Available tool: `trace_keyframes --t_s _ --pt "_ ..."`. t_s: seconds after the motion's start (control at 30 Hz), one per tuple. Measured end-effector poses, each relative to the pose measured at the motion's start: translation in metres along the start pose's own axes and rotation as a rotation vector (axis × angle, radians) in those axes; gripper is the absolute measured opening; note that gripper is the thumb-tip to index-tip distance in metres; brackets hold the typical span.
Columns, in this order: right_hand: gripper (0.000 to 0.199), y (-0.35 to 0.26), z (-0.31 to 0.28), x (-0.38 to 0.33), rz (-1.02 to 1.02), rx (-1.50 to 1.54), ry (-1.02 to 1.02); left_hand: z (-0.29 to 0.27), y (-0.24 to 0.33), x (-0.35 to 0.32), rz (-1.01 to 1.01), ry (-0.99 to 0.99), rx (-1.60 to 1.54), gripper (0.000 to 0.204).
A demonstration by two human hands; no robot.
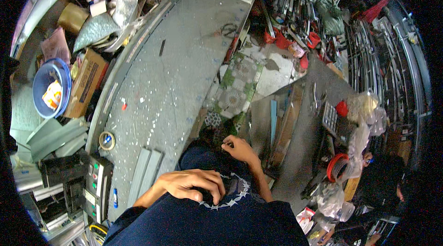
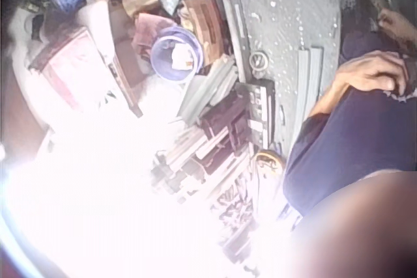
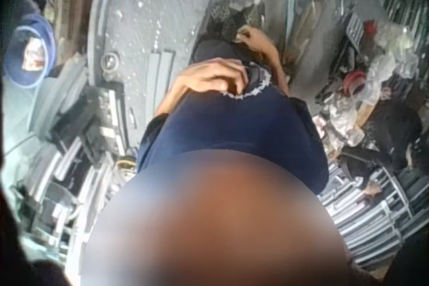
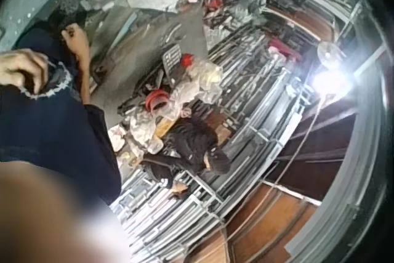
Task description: The person measures a metal profile with a string, then cuts the string with scissors. They continue to measure and cut multiple lengths of string, handling a small metal strip and a white paper on the workbench. The person repeatedly measures and cuts string segments while another person works nearby.
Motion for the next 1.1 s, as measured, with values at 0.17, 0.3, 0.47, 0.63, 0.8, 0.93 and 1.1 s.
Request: trace_keyframes --t_s 0.17,0.3,0.47,0.63,0.8,0.93,1.1 --pt "0.036 -0.065 -0.071 0.062 -0.217 -0.113 0.086 -0.067 0.008 0.001 -0.041 0.037 0.077 0.042" --pt "0.034 -0.121 -0.116 0.117 -0.266 -0.123 -0.030 -0.105 0.019 -0.027 -0.129 0.340 0.100 0.057" --pt "0.032 -0.207 -0.171 0.217 -0.420 -0.059 -0.179 -0.127 0.027 -0.064 -0.590 0.963 0.690 0.036" --pt "0.044 -0.315 -0.221 0.362 -0.640 0.168 0.004 -0.136 0.015 -0.051 -0.983 1.618 0.912 0.018" --pt "0.076 -0.444 -0.282 0.500 -0.740 0.390 0.293 -0.170 -0.033 0.014 -0.659 2.020 0.691 0.020" --pt "0.092 -0.516 -0.296 0.561 -0.814 0.357 0.326 -0.218 -0.078 0.069 -0.797 1.838 0.540 0.024" --pt "0.047 -0.550 -0.284 0.576 -0.683 0.511 -0.267 -0.256 -0.090 0.113 -0.880 1.797 0.447 0.031"
Point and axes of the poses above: each hand's wrist, its own x-axis towards the middle knuckle, its own z-axis out of the palm, y = z × x, the point moved 1 cm from there along x, towards the middle knuckle, and after that the axes turned 8 degrees about z, right-handed, at the moved point
